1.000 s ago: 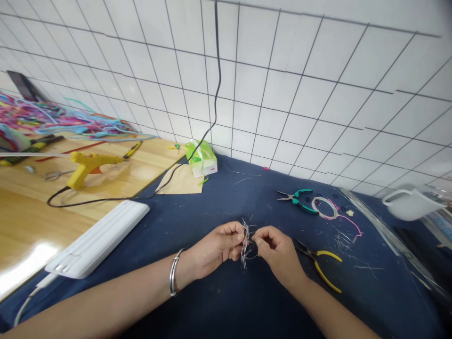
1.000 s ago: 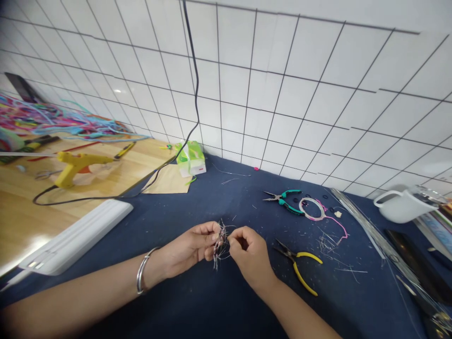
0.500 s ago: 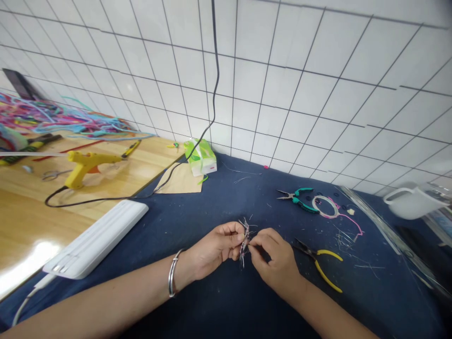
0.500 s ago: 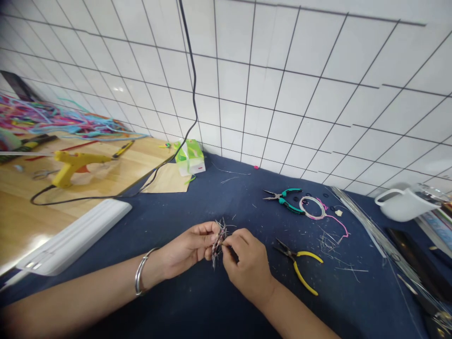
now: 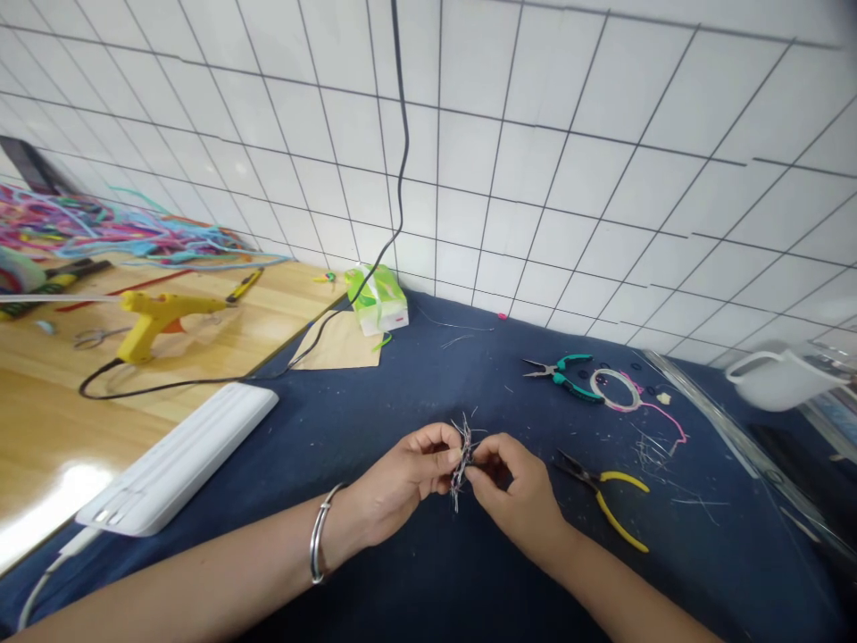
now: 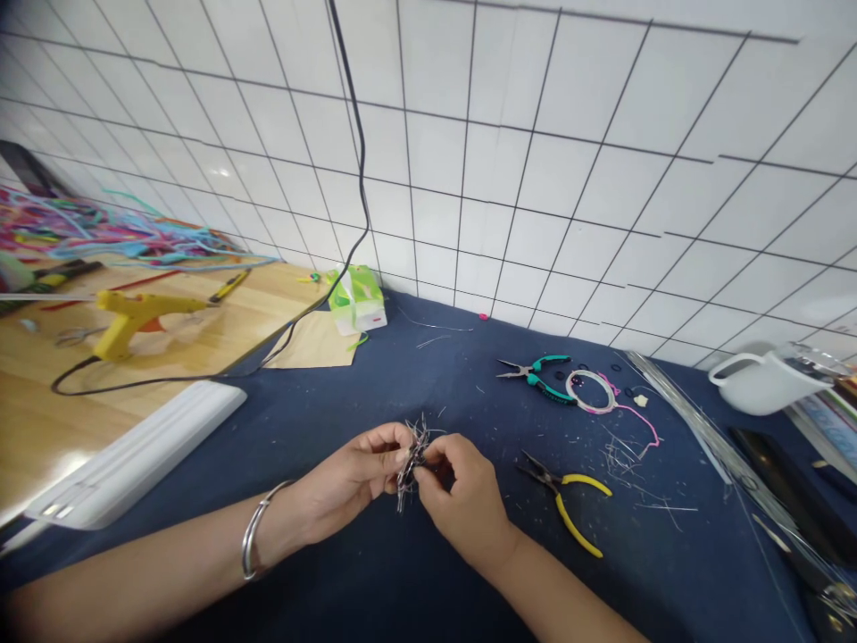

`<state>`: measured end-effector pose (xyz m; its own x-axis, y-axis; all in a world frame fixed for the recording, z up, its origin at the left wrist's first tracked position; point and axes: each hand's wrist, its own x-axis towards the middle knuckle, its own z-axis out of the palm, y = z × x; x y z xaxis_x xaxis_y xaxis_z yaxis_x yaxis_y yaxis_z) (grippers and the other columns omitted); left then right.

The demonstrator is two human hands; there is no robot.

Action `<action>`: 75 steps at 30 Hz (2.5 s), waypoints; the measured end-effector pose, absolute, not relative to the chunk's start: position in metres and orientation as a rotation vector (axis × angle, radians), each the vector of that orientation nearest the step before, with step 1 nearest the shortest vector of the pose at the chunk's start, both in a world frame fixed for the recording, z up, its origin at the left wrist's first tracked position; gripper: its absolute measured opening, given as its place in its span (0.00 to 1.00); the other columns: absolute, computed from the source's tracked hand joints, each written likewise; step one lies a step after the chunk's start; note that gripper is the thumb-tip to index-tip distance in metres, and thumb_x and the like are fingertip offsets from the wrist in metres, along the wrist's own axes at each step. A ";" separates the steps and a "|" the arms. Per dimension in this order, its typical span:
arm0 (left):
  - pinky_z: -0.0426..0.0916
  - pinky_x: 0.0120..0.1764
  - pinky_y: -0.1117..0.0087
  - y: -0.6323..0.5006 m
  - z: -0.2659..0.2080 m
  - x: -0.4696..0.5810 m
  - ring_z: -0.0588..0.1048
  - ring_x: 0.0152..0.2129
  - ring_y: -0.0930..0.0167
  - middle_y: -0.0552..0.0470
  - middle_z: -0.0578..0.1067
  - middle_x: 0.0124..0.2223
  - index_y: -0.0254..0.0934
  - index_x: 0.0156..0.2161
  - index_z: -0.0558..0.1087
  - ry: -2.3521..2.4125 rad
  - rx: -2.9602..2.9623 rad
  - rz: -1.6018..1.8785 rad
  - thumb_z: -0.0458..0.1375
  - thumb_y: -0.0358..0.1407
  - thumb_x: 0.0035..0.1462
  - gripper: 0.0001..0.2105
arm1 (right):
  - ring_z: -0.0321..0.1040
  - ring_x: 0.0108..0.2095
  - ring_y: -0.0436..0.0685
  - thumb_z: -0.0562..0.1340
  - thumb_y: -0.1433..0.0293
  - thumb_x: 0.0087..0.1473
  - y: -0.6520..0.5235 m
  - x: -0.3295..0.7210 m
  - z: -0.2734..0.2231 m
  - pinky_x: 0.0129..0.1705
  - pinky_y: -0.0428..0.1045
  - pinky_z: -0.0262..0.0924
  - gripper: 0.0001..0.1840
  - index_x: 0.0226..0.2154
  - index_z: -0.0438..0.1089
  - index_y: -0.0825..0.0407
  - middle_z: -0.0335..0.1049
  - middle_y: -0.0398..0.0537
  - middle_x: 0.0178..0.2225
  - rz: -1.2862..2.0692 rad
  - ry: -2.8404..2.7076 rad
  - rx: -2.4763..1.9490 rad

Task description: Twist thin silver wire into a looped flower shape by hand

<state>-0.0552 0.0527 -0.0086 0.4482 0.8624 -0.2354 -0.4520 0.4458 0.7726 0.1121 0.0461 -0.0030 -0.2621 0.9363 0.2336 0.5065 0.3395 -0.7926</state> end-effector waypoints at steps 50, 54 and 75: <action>0.61 0.27 0.74 0.056 -0.018 -0.066 0.63 0.22 0.77 0.58 0.64 0.26 0.34 0.30 0.64 0.977 1.177 0.912 0.53 0.33 0.52 0.04 | 0.63 0.31 0.52 0.56 0.77 0.49 0.051 0.104 -0.004 0.34 0.47 0.60 0.08 0.30 0.70 0.53 0.64 0.47 0.30 0.631 -1.997 -1.128; 0.61 0.27 0.75 0.056 -0.016 -0.068 0.64 0.22 0.78 0.57 0.65 0.26 0.34 0.31 0.64 0.982 1.154 0.963 0.53 0.33 0.53 0.04 | 0.63 0.31 0.52 0.56 0.75 0.51 0.049 0.103 -0.002 0.35 0.48 0.59 0.06 0.27 0.68 0.53 0.63 0.47 0.29 0.640 -2.035 -1.124; 0.62 0.29 0.74 0.053 -0.014 -0.069 0.68 0.23 0.77 0.54 0.70 0.26 0.32 0.32 0.69 0.801 0.931 0.905 0.56 0.34 0.52 0.05 | 0.64 0.34 0.53 0.57 0.77 0.52 0.047 0.103 -0.004 0.39 0.49 0.60 0.06 0.32 0.68 0.52 0.65 0.48 0.31 0.413 -2.070 -1.066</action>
<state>-0.0687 0.0535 -0.0145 0.4010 0.8984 -0.1790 -0.2868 0.3087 0.9069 0.1029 0.0472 -0.0044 -0.3652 0.7986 0.4784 0.5538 0.5994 -0.5779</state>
